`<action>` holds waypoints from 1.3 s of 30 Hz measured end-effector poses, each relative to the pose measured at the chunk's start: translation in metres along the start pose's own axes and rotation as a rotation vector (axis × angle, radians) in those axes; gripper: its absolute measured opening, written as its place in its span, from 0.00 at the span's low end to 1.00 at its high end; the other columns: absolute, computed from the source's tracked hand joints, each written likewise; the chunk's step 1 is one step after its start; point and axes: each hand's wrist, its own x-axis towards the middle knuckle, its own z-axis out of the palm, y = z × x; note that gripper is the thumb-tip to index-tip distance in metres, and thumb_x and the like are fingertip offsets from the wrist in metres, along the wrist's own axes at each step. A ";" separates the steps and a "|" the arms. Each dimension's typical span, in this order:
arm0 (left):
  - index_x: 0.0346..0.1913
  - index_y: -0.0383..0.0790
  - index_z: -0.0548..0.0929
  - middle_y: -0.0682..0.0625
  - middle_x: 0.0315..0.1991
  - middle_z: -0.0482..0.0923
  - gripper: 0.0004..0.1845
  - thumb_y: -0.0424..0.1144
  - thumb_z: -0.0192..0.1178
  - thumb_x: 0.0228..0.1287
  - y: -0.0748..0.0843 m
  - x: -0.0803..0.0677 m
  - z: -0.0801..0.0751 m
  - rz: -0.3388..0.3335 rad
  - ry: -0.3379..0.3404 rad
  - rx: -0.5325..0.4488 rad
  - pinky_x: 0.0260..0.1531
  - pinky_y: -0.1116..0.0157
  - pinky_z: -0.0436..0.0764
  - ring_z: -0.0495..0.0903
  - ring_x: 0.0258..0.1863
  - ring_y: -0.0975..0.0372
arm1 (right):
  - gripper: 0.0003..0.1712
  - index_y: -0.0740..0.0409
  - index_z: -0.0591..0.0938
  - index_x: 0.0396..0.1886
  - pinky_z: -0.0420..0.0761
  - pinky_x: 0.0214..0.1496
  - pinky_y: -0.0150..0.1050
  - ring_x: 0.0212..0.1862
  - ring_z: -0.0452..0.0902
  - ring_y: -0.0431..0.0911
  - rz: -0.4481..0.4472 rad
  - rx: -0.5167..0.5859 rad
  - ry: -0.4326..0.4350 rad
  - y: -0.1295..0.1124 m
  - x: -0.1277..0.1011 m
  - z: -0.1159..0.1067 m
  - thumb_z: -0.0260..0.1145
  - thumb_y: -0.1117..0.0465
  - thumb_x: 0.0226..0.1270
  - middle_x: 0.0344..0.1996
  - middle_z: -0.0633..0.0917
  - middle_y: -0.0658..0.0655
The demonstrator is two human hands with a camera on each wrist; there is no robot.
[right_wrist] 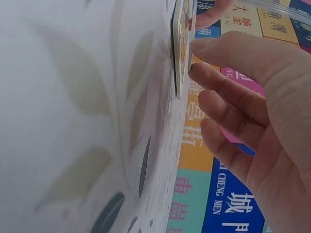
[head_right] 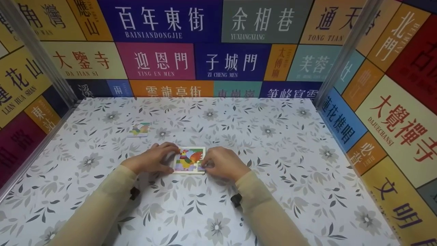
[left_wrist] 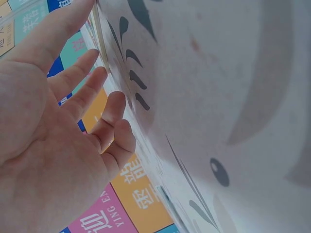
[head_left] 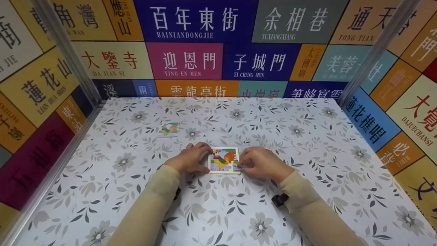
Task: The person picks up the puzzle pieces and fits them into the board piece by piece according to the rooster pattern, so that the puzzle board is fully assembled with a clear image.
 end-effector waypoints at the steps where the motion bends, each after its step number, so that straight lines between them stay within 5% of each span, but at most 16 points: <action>1: 0.69 0.47 0.76 0.50 0.76 0.64 0.32 0.44 0.74 0.63 0.000 0.000 0.000 -0.006 -0.003 -0.003 0.72 0.45 0.64 0.63 0.69 0.46 | 0.07 0.47 0.93 0.38 0.82 0.47 0.40 0.42 0.82 0.40 -0.008 -0.001 -0.003 -0.001 0.001 0.001 0.77 0.60 0.59 0.41 0.88 0.45; 14: 0.70 0.54 0.75 0.55 0.78 0.61 0.33 0.46 0.74 0.62 0.000 -0.001 0.001 -0.075 -0.029 -0.030 0.74 0.45 0.62 0.60 0.73 0.48 | 0.05 0.47 0.93 0.37 0.80 0.42 0.37 0.37 0.79 0.39 -0.023 -0.038 -0.043 -0.010 0.008 0.007 0.77 0.59 0.62 0.40 0.87 0.46; 25: 0.69 0.46 0.76 0.48 0.75 0.65 0.33 0.43 0.75 0.61 -0.001 -0.005 0.003 0.010 0.012 0.011 0.69 0.45 0.66 0.66 0.65 0.45 | 0.05 0.49 0.93 0.38 0.81 0.48 0.42 0.42 0.81 0.43 -0.051 -0.073 -0.052 -0.015 0.009 0.009 0.76 0.59 0.62 0.43 0.87 0.49; 39: 0.68 0.47 0.78 0.49 0.73 0.69 0.33 0.48 0.76 0.60 0.000 0.000 0.003 0.012 0.012 0.112 0.69 0.49 0.68 0.67 0.66 0.49 | 0.06 0.48 0.93 0.40 0.81 0.58 0.45 0.50 0.83 0.45 -0.027 -0.022 -0.058 -0.012 0.008 0.012 0.75 0.59 0.63 0.46 0.87 0.49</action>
